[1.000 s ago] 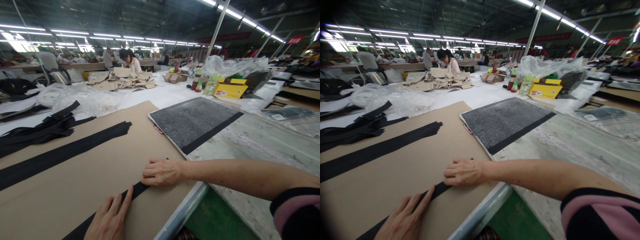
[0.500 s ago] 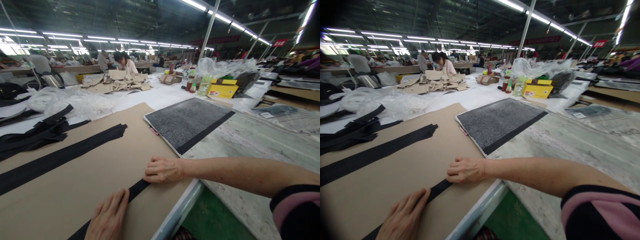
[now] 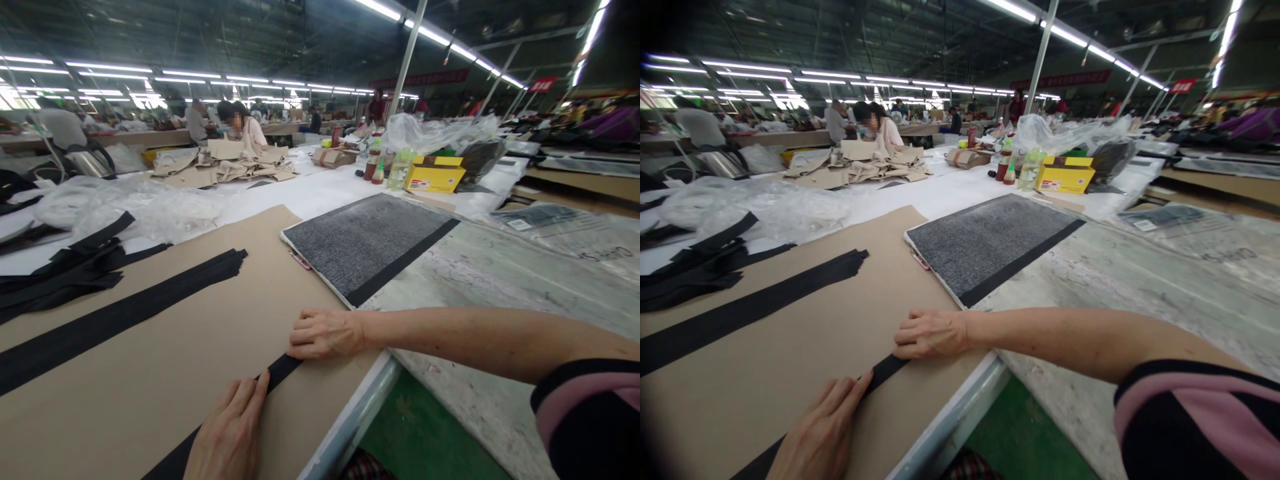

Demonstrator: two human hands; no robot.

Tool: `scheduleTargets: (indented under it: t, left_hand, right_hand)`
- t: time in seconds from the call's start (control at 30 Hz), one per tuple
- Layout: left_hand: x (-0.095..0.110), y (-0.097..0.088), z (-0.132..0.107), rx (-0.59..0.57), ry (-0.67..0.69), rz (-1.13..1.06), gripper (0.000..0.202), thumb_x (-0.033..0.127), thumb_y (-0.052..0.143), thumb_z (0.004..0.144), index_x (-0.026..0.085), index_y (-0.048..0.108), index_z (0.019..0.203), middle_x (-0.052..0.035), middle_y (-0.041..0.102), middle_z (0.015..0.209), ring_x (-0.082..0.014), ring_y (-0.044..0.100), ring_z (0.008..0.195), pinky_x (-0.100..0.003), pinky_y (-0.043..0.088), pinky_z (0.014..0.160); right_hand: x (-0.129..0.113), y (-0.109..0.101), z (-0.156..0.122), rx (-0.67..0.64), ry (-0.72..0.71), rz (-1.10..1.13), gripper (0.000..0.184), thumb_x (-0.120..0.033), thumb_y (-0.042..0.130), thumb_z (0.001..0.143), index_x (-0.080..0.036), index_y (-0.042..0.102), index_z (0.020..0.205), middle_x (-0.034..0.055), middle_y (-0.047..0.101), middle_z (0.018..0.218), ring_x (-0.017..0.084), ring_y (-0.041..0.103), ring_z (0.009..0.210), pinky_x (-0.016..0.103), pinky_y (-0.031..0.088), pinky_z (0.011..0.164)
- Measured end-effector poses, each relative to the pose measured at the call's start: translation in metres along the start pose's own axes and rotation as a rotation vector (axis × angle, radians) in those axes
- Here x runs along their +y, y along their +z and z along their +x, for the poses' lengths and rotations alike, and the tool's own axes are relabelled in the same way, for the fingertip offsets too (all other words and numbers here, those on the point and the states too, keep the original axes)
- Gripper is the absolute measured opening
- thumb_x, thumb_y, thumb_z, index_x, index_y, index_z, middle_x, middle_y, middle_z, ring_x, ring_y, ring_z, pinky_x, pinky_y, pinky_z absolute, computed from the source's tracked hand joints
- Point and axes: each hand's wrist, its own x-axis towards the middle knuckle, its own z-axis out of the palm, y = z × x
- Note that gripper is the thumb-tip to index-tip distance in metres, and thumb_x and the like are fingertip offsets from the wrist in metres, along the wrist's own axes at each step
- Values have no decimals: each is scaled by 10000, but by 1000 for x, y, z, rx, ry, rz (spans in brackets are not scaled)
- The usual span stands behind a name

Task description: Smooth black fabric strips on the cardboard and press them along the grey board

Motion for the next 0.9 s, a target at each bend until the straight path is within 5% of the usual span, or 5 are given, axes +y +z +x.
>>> scheduleTargets:
  t: [0.37,0.9]
  left_hand:
    - [24,-10,18,-68,-142,149,595,-74,389,756,176,505,1284,-27,617,989,-162,524,895,-304,431,869]
    - [30,-16,25,-190,-144,235,627,-41,371,808,266,432,1352,-35,617,992,-170,517,850,-321,440,757]
  right_hand:
    - [4,-2,-23,-21,42,-43,217,-189,351,979,-143,562,998,37,529,845,148,455,796,314,296,744]
    - [5,-9,-44,-67,108,-132,221,-192,355,974,-148,571,966,41,529,813,151,467,771,322,294,743]
